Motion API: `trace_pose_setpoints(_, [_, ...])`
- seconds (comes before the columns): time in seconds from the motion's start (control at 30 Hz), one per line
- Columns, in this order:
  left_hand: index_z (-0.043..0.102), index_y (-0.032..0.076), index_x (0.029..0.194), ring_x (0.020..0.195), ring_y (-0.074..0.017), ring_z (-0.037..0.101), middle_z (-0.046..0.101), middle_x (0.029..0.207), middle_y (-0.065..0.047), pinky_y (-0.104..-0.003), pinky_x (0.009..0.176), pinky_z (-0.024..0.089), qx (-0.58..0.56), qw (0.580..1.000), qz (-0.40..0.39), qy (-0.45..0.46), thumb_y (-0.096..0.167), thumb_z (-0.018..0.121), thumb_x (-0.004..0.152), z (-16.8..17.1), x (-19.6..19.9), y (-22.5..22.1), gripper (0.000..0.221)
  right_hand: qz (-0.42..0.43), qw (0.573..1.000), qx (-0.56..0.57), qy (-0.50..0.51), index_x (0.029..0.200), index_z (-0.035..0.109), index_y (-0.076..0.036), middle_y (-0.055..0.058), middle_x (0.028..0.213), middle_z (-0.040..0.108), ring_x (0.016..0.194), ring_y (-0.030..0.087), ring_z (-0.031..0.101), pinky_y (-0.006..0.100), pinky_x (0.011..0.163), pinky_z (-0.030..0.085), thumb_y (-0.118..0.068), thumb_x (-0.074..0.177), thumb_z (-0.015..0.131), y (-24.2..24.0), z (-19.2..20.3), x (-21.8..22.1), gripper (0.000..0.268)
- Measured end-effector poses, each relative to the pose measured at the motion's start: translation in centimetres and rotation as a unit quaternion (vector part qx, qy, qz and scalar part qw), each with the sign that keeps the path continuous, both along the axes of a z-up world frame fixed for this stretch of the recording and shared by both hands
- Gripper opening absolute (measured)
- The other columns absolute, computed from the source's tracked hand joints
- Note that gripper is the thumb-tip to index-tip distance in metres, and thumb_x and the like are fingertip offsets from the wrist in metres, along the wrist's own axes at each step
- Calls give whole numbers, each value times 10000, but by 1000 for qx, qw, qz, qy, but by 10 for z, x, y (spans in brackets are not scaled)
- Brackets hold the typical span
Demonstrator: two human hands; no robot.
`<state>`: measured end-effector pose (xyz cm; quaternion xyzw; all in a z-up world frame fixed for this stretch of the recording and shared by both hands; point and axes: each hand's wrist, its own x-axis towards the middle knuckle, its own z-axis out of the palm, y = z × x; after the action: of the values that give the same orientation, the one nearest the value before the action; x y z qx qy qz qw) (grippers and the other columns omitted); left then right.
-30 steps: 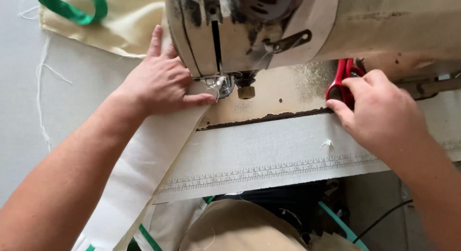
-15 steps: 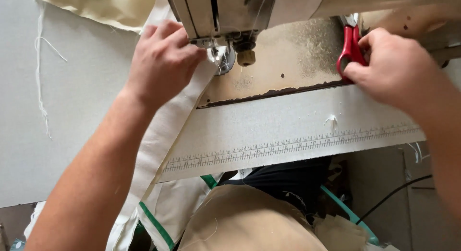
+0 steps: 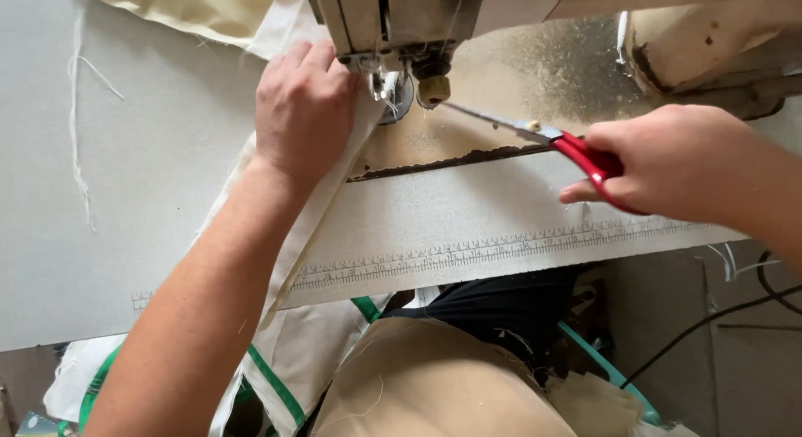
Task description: Sewing fabric bag components together using an industrial sewing machine and trimming excess threads with scissors.
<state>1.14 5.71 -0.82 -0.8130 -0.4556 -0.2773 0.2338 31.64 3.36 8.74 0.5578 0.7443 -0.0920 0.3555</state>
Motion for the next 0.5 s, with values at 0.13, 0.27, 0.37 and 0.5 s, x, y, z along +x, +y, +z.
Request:
trace_pose_setpoints(0.13, [672,79,838,809,-286,510,590,857,-70,-399,491,401,-154,984,-19,-85,211,621,901,12,3,-22,155,250,945,209,-6,712,455,-246,-93,425,461,425,129,445,219,483,335,-865,752,321,-8,-27,14,634])
trace_pose_setpoints(0.27, [588,251,1259,1004,-285,331,477,1165,-51,-426,689,368,-247,967,40,51,553,566,874,10,-17,-17,490,313,911,260,-63,804,493,-294,-146,517,532,480,59,543,181,438,353,-880,814,195,-7,-21,0,657])
trace_pose_setpoints(0.37, [589,271,1249,1027,-281,337,481,1156,-35,-468,711,327,-295,953,36,67,613,524,865,22,-18,-15,518,294,914,270,-72,802,488,-318,-168,506,474,494,60,513,193,437,280,-899,814,235,-7,-21,-6,634])
trace_pose_setpoints(0.5, [579,290,1255,1071,-310,356,493,1187,-35,-503,783,286,-300,952,38,53,658,519,855,17,-18,-13,546,314,902,283,-90,805,479,-331,-177,511,466,522,33,526,181,442,263,-887,882,209,-8,-21,-8,623])
